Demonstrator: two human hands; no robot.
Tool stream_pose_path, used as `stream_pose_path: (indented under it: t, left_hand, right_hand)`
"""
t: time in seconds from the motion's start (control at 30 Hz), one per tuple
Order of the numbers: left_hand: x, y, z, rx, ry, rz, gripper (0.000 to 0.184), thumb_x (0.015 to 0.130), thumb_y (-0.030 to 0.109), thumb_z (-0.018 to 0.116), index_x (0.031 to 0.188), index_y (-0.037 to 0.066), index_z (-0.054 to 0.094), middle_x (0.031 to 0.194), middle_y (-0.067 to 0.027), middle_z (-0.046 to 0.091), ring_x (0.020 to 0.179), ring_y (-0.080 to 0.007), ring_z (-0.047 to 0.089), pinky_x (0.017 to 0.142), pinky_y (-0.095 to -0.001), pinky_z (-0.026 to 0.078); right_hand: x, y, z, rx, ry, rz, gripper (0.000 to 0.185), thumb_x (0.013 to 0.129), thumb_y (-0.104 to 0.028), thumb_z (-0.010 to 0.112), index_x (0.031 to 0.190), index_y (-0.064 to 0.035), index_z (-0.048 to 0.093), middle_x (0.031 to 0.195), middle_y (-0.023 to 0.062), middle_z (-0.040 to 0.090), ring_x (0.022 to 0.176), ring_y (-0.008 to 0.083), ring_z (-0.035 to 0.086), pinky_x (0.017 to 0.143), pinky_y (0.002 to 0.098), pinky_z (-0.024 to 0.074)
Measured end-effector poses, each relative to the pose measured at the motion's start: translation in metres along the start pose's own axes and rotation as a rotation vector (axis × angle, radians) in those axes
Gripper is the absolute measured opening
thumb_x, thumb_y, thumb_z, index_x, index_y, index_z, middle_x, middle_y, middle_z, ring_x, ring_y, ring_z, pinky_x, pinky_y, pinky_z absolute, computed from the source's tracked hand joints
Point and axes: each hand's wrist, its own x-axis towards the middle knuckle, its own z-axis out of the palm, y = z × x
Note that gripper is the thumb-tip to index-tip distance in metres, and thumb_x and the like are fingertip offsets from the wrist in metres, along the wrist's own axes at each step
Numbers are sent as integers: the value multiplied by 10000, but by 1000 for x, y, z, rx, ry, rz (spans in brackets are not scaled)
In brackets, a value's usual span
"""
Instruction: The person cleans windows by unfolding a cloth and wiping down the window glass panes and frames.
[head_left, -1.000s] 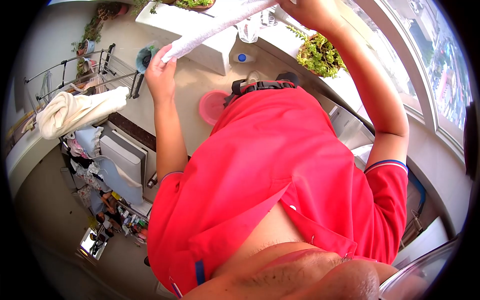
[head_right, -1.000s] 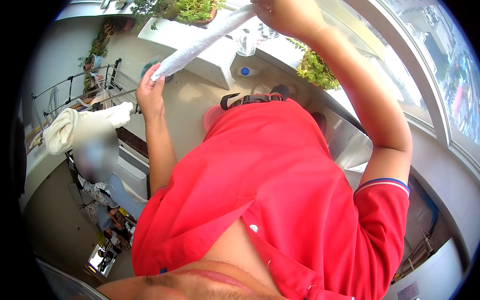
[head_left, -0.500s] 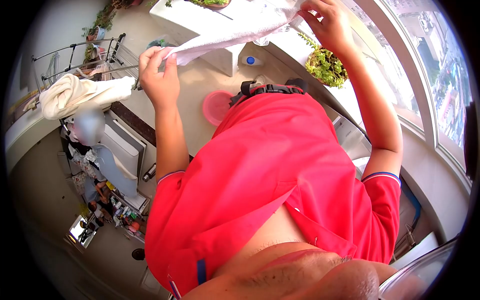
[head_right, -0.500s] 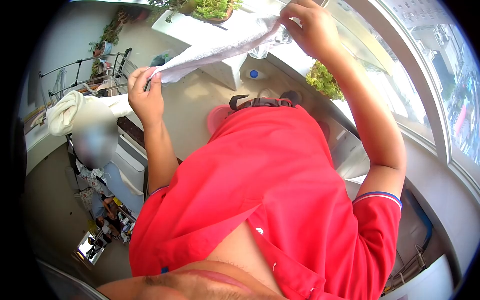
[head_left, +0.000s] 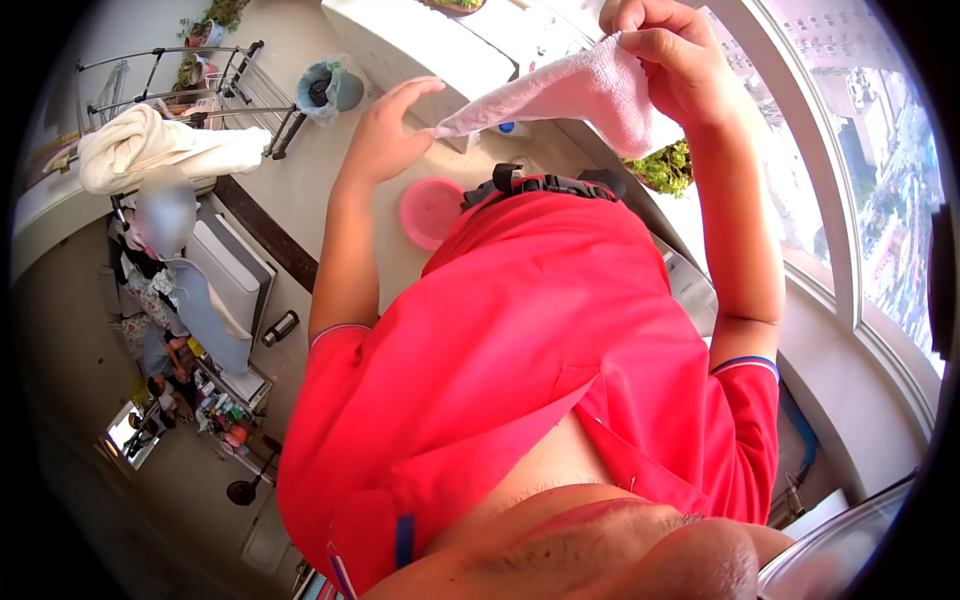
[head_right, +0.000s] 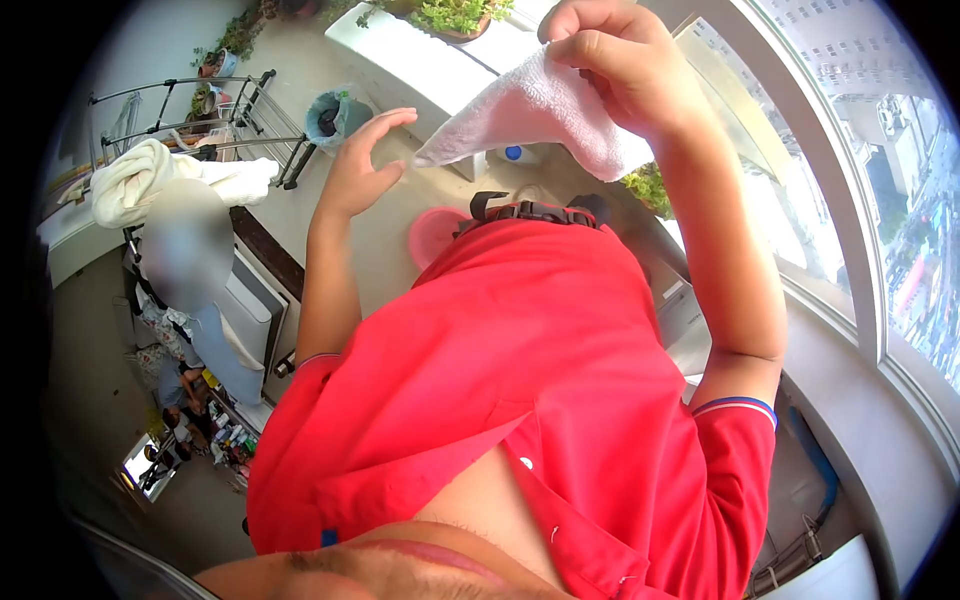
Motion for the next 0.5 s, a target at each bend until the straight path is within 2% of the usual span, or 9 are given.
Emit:
stream_pose_path:
  t: [0.03, 0.07, 0.1, 0.2, 0.3, 0.4, 0.5]
  left_hand:
    - [9, 14, 9, 120, -16, 117, 427, 907, 95, 695, 1320, 8, 635, 1410, -135, 623, 1346, -229, 553, 1147, -380, 400]
    - [18, 23, 17, 10, -44, 203, 502, 872, 113, 741, 1354, 43, 621, 1435, -118, 612, 1358, -267, 550, 1137, -395, 419]
    - [26, 30, 27, -103, -71, 288, 582, 837, 132, 786, 1388, 78, 607, 1460, -100, 601, 1370, -304, 546, 1127, -411, 438]
    - [47, 51, 60, -353, -216, 367, 561, 813, 176, 839, 1331, 70, 654, 1364, -106, 667, 1307, -281, 597, 1111, -406, 448]
    - [60, 47, 75, -358, -405, 339, 466, 791, 217, 874, 1200, 58, 716, 1206, -94, 732, 1102, -242, 691, 1002, -383, 519]
    - [61, 53, 84, -492, -476, 267, 308, 804, 179, 843, 1065, 52, 741, 1016, -70, 759, 873, -185, 708, 835, -345, 558]
    - [54, 50, 96, -413, -440, 205, 244, 819, 145, 793, 1032, 45, 727, 929, -63, 749, 768, -154, 690, 717, -327, 548]
  right_hand:
    - [1, 1, 2, -30, -53, 85, 77, 854, 28, 644, 779, 14, 631, 772, 40, 582, 662, 101, 528, 586, 239, 408]
    - [0, -6, 10, 23, -87, 263, 78, 877, 17, 660, 802, 13, 641, 733, 14, 587, 605, 84, 528, 535, 228, 400]
    - [0, -8, 16, -3, -88, 315, 72, 880, 13, 662, 810, 12, 643, 715, 10, 589, 583, 82, 528, 515, 228, 396]
    - [4, -13, 22, 38, -123, 402, 60, 885, 10, 665, 827, 12, 651, 696, 11, 597, 565, 83, 537, 503, 229, 408]
    - [4, -17, 21, 72, -109, 420, 46, 888, 11, 663, 842, 15, 663, 712, 23, 613, 578, 94, 557, 517, 234, 434]
    - [6, -15, 18, 159, -119, 381, 32, 891, 11, 658, 869, 21, 678, 763, 45, 648, 619, 117, 604, 548, 247, 485]
    - [14, -14, 15, 184, -98, 436, 34, 894, 0, 655, 894, 17, 684, 779, 55, 664, 651, 131, 640, 577, 256, 520]
